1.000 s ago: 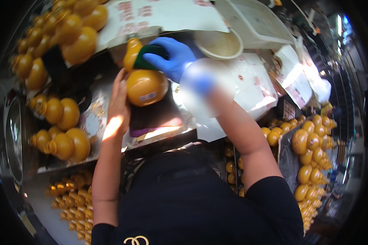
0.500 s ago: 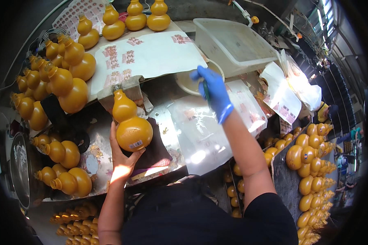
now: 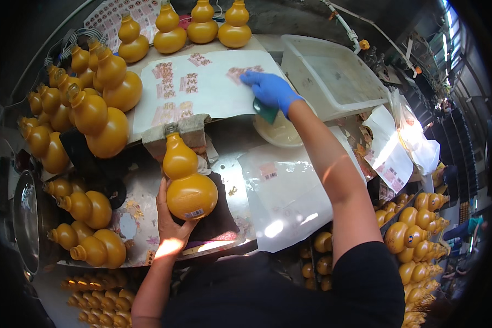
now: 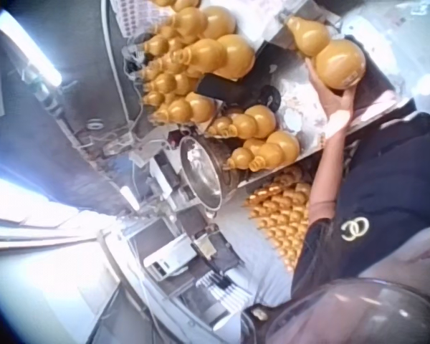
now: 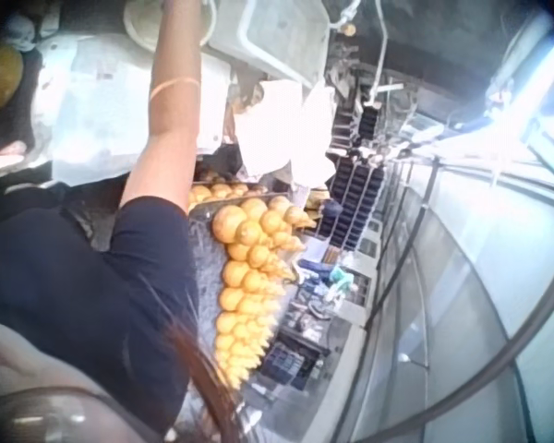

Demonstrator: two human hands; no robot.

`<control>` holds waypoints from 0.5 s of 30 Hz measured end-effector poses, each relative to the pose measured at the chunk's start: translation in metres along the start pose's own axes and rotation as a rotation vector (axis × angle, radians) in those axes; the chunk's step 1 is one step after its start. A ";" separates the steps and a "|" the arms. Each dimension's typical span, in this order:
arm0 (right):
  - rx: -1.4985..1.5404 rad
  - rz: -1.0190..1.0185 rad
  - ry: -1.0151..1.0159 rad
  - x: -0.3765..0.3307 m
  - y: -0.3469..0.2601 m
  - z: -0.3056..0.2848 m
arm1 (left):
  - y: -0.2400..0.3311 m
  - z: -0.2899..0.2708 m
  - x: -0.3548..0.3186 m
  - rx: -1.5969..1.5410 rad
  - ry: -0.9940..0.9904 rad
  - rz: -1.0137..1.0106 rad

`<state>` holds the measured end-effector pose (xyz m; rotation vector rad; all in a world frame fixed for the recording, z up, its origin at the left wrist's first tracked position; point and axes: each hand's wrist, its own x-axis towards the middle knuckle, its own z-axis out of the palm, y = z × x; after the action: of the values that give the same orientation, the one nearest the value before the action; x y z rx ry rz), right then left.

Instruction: The person scrubs the surface of yellow gourds with a green sponge and applies a sticker to each one. The person handles the gourds one at a time, rotating them to clean different sides before placing them on a nearby tray.

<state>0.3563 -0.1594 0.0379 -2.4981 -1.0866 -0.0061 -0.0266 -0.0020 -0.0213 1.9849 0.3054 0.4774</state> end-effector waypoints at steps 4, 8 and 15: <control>0.046 -0.118 0.112 -0.082 -0.033 -0.015 | 0.004 0.002 0.000 -0.065 0.011 -0.022; 0.648 0.295 0.317 -0.132 -0.049 0.003 | 0.004 0.003 0.002 -0.040 0.012 -0.009; 1.719 0.689 0.316 -0.116 -0.084 0.036 | 0.004 -0.006 0.006 0.040 -0.034 0.050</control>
<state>0.2109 -0.1761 0.0171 -1.0399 0.1310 0.4791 -0.0240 0.0034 -0.0143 2.0416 0.2461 0.4719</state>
